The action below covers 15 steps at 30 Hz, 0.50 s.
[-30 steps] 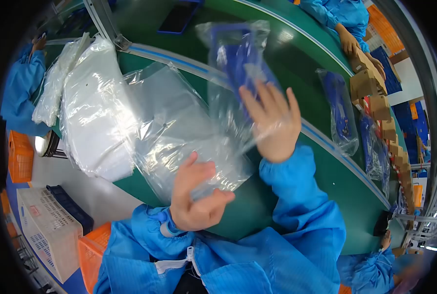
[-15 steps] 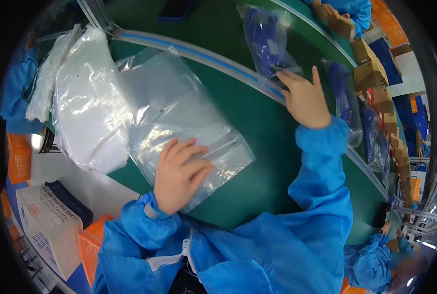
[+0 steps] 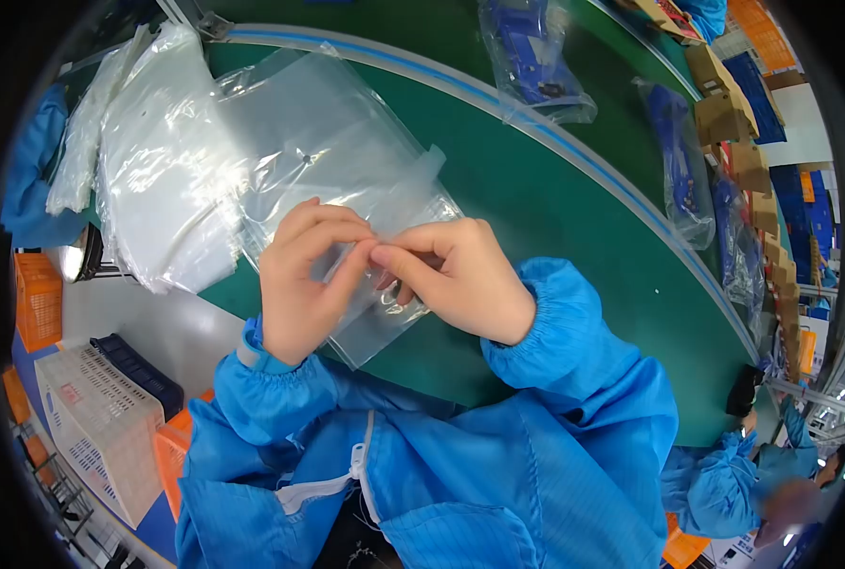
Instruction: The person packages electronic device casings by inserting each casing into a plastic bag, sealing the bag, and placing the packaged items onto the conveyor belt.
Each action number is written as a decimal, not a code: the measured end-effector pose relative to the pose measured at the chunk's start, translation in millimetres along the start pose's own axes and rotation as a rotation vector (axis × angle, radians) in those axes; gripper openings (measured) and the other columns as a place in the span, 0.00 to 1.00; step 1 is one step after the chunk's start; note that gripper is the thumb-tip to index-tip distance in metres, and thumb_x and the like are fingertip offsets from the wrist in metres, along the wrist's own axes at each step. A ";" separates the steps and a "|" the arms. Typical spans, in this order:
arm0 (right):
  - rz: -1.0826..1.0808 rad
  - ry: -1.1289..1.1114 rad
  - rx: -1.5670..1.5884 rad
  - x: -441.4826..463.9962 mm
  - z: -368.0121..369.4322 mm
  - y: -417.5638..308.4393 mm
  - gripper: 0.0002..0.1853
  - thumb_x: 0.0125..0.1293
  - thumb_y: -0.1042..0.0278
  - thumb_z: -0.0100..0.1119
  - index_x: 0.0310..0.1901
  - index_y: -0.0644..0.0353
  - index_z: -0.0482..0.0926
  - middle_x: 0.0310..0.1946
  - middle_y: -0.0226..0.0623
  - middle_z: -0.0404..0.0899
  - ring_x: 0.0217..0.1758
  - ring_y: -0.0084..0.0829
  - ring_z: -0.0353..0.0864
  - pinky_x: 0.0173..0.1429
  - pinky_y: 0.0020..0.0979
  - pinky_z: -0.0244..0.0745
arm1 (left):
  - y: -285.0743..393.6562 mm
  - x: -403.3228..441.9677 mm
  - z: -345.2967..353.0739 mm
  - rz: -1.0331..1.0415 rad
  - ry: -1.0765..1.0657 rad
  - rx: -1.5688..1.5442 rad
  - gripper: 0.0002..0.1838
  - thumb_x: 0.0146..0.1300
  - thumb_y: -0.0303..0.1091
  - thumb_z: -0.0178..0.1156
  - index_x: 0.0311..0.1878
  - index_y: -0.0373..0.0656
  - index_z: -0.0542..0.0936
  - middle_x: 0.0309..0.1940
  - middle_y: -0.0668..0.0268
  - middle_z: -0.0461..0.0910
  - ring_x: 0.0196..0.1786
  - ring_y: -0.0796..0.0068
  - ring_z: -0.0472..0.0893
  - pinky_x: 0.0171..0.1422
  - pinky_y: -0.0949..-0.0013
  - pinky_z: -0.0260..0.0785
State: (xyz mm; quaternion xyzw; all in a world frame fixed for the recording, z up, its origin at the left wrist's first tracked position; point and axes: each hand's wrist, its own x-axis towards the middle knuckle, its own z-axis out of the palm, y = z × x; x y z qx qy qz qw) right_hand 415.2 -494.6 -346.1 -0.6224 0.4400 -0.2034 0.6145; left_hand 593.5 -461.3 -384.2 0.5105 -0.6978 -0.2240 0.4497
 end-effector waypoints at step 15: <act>0.223 -0.035 -0.032 2.7 -14.1 12.4 0.10 0.61 0.70 0.63 0.38 0.68 0.83 0.29 0.37 0.83 0.26 0.21 0.79 0.31 0.21 0.74 | -30.9 15.5 -17.0 -0.411 0.315 -0.708 0.11 0.72 0.35 0.44 0.43 0.37 0.73 0.35 0.70 0.73 0.40 0.81 0.70 0.49 0.76 0.61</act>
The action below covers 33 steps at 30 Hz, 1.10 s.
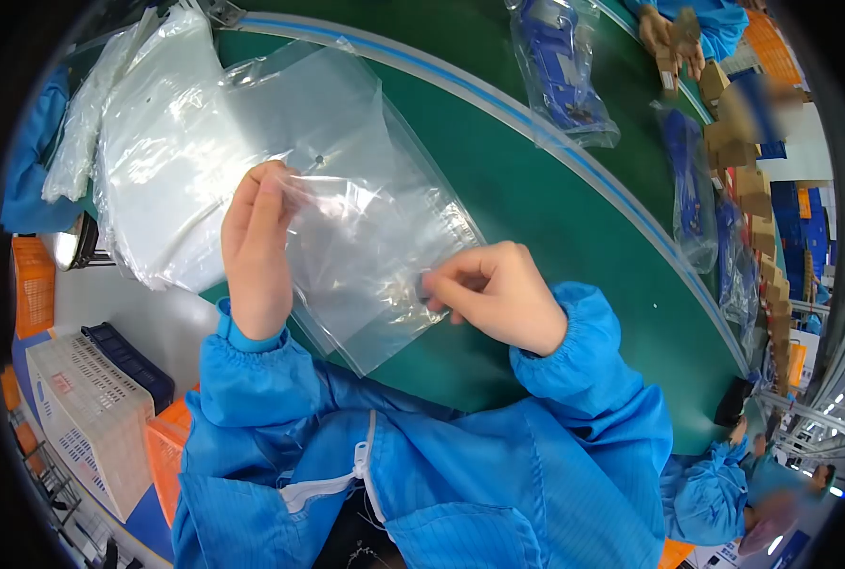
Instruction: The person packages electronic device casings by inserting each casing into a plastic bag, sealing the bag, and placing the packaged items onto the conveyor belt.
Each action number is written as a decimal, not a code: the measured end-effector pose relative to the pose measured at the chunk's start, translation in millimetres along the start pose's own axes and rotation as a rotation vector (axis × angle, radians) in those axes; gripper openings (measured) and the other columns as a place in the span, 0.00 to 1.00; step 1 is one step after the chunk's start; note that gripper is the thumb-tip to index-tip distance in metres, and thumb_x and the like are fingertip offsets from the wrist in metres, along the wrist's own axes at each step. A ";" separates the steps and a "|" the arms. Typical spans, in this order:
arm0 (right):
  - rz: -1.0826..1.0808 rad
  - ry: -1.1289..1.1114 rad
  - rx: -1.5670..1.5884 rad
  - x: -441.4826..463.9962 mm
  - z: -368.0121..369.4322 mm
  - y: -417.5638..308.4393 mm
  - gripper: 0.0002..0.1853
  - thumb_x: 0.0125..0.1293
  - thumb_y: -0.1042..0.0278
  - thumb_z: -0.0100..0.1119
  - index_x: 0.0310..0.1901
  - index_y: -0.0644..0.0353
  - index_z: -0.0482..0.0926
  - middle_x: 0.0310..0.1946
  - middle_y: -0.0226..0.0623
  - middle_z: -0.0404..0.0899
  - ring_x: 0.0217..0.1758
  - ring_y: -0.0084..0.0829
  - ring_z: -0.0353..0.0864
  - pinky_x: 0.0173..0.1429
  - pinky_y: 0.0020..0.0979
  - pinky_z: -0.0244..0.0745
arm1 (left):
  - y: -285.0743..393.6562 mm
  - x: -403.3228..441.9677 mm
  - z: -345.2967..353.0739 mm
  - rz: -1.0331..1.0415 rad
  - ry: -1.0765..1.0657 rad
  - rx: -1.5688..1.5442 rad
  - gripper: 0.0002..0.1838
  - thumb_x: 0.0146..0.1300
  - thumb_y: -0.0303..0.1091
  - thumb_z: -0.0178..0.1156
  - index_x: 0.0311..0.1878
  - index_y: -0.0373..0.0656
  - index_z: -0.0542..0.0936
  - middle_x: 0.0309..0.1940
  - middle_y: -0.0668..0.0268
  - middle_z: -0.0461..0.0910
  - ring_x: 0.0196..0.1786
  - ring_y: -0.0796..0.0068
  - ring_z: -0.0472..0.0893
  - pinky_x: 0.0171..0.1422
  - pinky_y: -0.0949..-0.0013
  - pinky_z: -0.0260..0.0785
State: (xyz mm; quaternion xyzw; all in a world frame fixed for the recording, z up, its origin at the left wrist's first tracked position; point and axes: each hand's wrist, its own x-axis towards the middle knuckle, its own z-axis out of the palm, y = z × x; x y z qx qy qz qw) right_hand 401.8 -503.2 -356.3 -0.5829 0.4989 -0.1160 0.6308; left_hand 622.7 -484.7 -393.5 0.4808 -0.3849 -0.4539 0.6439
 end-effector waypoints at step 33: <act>-0.638 0.791 0.721 361.7 -117.6 -82.7 0.15 0.54 0.78 0.61 0.45 0.69 0.79 0.37 0.38 0.80 0.40 0.33 0.78 0.44 0.33 0.73 | -9.8 -6.6 2.5 0.066 -0.283 0.285 0.09 0.54 0.24 0.66 0.37 0.40 0.77 0.30 0.67 0.78 0.35 0.80 0.78 0.40 0.74 0.72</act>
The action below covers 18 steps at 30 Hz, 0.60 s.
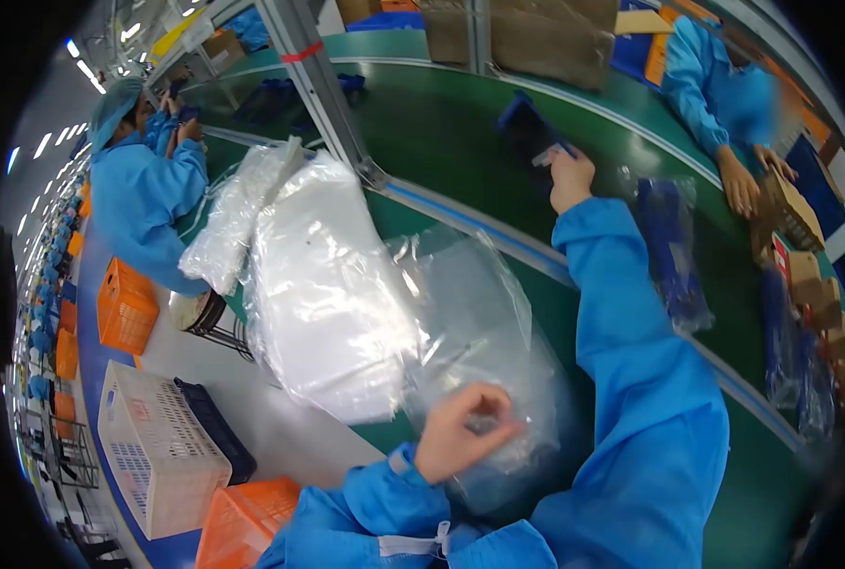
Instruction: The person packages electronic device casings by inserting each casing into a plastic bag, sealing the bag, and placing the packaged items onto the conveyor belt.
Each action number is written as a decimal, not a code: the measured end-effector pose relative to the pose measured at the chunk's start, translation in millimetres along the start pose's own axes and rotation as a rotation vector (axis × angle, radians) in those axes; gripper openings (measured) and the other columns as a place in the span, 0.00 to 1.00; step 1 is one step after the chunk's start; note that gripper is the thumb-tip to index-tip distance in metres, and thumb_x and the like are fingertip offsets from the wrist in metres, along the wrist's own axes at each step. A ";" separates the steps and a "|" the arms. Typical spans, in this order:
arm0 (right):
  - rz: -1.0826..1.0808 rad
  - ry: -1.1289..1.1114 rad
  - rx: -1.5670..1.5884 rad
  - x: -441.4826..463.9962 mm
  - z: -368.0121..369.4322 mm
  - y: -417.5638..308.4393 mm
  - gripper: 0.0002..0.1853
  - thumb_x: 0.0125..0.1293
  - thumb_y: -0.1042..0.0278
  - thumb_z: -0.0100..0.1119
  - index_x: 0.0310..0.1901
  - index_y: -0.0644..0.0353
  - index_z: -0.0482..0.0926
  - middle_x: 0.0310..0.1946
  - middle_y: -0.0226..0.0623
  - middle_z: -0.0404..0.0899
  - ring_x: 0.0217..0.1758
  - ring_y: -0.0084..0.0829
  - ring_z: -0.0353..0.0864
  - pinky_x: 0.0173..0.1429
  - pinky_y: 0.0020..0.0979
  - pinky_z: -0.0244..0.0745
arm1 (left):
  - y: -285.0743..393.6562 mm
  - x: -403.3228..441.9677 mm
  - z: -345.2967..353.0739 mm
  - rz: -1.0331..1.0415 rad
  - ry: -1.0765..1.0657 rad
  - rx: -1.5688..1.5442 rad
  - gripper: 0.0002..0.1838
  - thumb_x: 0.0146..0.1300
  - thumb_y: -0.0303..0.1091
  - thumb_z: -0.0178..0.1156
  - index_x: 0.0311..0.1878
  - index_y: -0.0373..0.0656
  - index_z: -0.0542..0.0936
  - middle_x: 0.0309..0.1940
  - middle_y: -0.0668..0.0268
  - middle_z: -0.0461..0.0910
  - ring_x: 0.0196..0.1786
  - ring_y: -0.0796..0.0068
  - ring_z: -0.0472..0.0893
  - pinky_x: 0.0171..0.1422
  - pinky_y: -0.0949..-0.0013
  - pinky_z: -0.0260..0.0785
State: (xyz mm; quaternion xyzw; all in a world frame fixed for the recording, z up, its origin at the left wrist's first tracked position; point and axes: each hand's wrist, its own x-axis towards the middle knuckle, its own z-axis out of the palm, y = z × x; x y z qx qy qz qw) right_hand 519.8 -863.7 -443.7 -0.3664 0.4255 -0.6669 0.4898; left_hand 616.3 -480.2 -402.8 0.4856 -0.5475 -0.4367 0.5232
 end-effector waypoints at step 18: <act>0.171 -0.635 0.488 -245.5 -255.0 -240.5 0.14 0.71 0.66 0.49 0.54 0.63 0.73 0.47 0.35 0.79 0.52 0.28 0.77 0.61 0.29 0.69 | 25.8 4.3 13.8 0.136 0.106 0.264 0.10 0.67 0.30 0.51 0.44 0.38 0.80 0.27 0.58 0.80 0.31 0.71 0.78 0.37 0.69 0.68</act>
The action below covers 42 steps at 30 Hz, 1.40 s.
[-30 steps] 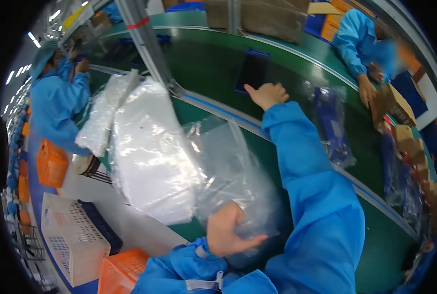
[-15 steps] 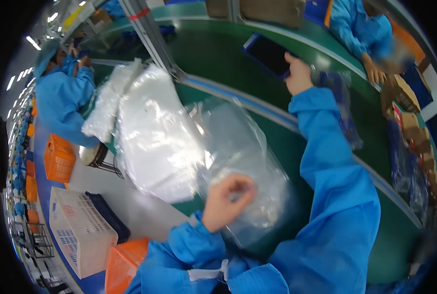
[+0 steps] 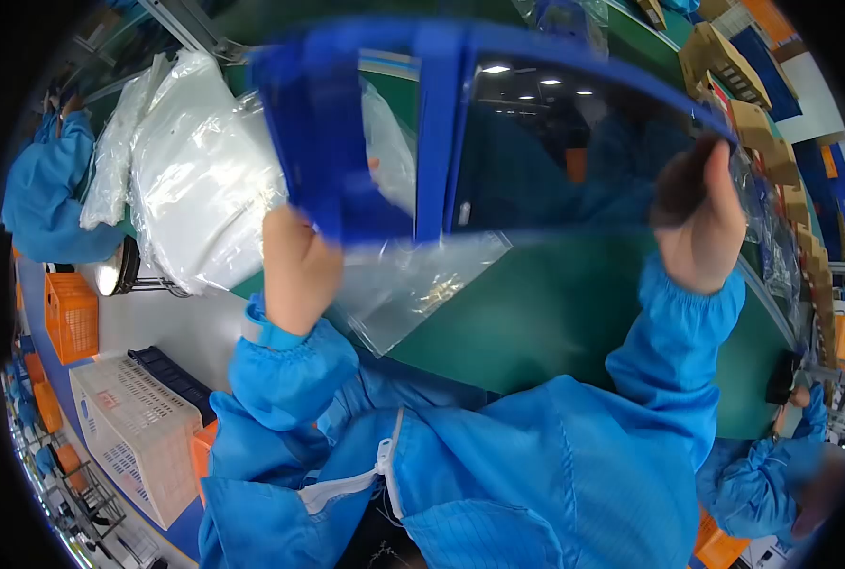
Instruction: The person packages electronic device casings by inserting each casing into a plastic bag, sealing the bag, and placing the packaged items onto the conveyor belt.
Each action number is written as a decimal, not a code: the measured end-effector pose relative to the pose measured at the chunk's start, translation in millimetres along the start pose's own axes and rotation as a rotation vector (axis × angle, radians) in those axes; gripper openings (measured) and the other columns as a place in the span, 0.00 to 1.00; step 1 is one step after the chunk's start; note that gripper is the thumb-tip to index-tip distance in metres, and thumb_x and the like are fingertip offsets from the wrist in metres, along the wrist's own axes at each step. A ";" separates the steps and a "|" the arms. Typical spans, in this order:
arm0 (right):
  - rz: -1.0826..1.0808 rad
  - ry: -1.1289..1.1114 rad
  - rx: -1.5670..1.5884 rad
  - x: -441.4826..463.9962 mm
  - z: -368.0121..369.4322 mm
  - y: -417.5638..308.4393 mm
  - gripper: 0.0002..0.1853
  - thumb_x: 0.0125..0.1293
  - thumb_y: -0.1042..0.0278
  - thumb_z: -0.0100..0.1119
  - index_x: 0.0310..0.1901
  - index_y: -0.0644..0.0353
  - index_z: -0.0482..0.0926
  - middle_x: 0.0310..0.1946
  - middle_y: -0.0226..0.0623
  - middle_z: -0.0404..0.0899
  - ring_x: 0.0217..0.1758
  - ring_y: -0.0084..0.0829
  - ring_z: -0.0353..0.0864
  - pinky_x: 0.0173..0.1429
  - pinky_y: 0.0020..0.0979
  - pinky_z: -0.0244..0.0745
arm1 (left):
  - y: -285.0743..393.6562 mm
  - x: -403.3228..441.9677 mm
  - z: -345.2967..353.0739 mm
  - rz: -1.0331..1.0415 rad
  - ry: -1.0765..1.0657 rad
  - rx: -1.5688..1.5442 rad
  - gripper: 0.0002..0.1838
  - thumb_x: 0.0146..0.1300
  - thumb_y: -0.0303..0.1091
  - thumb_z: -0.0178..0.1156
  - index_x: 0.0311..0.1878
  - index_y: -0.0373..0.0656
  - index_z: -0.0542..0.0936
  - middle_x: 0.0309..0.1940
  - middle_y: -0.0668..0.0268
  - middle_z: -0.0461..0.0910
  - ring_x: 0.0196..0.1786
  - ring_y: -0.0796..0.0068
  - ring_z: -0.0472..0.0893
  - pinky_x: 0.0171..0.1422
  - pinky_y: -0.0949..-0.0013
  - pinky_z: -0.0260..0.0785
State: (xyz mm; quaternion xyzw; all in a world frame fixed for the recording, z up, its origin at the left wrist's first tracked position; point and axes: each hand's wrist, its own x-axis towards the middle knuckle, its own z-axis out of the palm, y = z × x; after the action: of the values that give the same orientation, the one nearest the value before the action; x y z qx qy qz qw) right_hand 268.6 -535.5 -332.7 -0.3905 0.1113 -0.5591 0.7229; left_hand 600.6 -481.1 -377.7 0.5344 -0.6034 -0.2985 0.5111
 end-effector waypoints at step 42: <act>-0.788 -0.856 -2.057 -28.3 95.9 106.1 0.13 0.59 0.69 0.53 0.44 0.54 0.82 0.44 0.35 0.82 0.47 0.36 0.82 0.53 0.36 0.77 | 20.2 0.6 -5.1 0.529 -0.132 0.471 0.20 0.59 0.23 0.54 0.56 0.39 0.77 0.54 0.56 0.77 0.62 0.55 0.72 0.72 0.43 0.45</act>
State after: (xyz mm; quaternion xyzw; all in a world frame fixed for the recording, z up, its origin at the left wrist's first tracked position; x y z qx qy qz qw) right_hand 392.5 -460.6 -349.3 -0.9520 0.1296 -0.2146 -0.1754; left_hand 598.7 -475.6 -357.7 0.4427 -0.8046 -0.0425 0.3935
